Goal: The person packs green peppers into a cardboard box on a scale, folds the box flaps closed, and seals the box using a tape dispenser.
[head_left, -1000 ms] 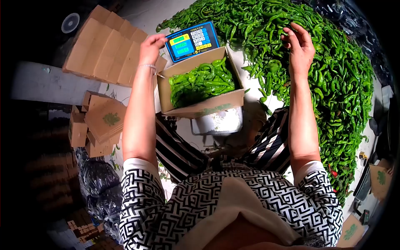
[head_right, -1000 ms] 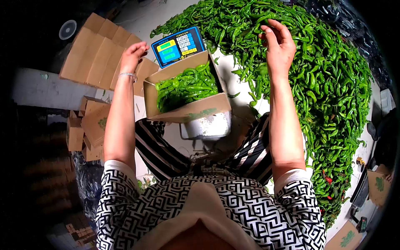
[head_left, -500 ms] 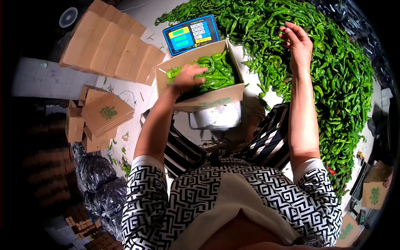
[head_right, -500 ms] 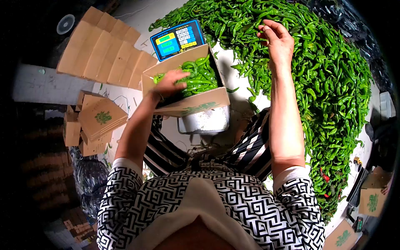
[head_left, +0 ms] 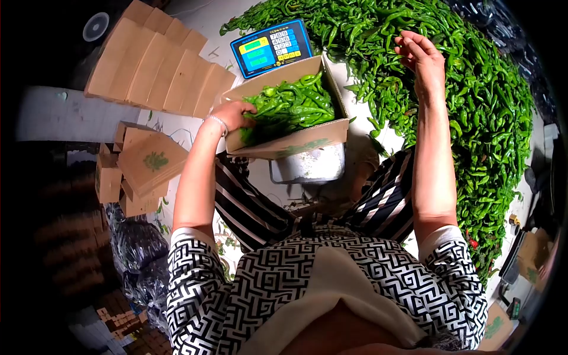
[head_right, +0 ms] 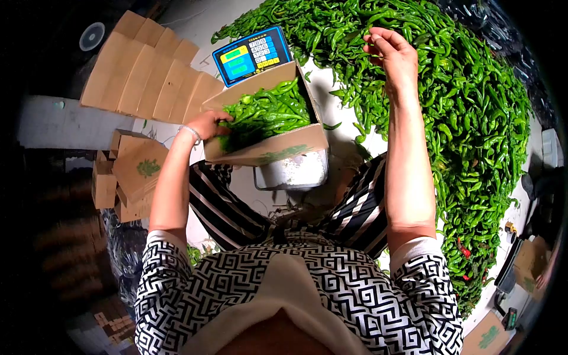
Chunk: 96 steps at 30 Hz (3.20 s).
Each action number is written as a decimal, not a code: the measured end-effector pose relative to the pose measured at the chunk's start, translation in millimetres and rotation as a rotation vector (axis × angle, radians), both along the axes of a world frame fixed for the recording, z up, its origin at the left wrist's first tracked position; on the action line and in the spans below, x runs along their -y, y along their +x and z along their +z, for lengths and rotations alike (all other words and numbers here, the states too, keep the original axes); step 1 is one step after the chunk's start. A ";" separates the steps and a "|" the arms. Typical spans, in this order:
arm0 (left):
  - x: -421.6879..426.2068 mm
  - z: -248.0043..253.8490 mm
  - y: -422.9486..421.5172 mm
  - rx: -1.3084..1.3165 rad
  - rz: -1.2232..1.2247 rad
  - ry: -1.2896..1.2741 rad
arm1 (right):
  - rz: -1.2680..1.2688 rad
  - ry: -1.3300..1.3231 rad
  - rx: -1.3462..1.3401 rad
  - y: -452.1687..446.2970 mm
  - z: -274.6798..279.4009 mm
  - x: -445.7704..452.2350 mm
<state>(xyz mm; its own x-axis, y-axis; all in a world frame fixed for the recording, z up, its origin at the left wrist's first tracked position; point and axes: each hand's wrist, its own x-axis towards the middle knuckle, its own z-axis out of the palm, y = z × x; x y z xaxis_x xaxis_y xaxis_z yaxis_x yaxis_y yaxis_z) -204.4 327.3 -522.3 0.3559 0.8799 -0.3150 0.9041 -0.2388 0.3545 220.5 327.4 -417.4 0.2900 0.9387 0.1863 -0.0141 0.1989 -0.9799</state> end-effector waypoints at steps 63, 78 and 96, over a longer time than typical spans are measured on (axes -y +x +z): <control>-30.4 36.5 40.1 0.294 0.318 0.163 | 0.039 -0.007 0.052 -17.7 -5.6 -7.6; -41.8 135.7 80.5 1.040 0.230 0.444 | -0.201 0.509 0.097 -28.6 7.3 11.2; -14.9 -89.3 6.1 0.421 0.092 0.401 | 0.044 0.108 0.129 -31.6 -9.2 -2.4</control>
<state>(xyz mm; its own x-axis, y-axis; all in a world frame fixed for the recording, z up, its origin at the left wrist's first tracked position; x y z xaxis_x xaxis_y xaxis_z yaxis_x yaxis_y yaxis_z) -198.3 342.2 -611.6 0.2944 0.9344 0.2007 0.7288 -0.3553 0.5853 188.9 329.8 -426.6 0.2161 0.9225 0.3198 0.0991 0.3052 -0.9471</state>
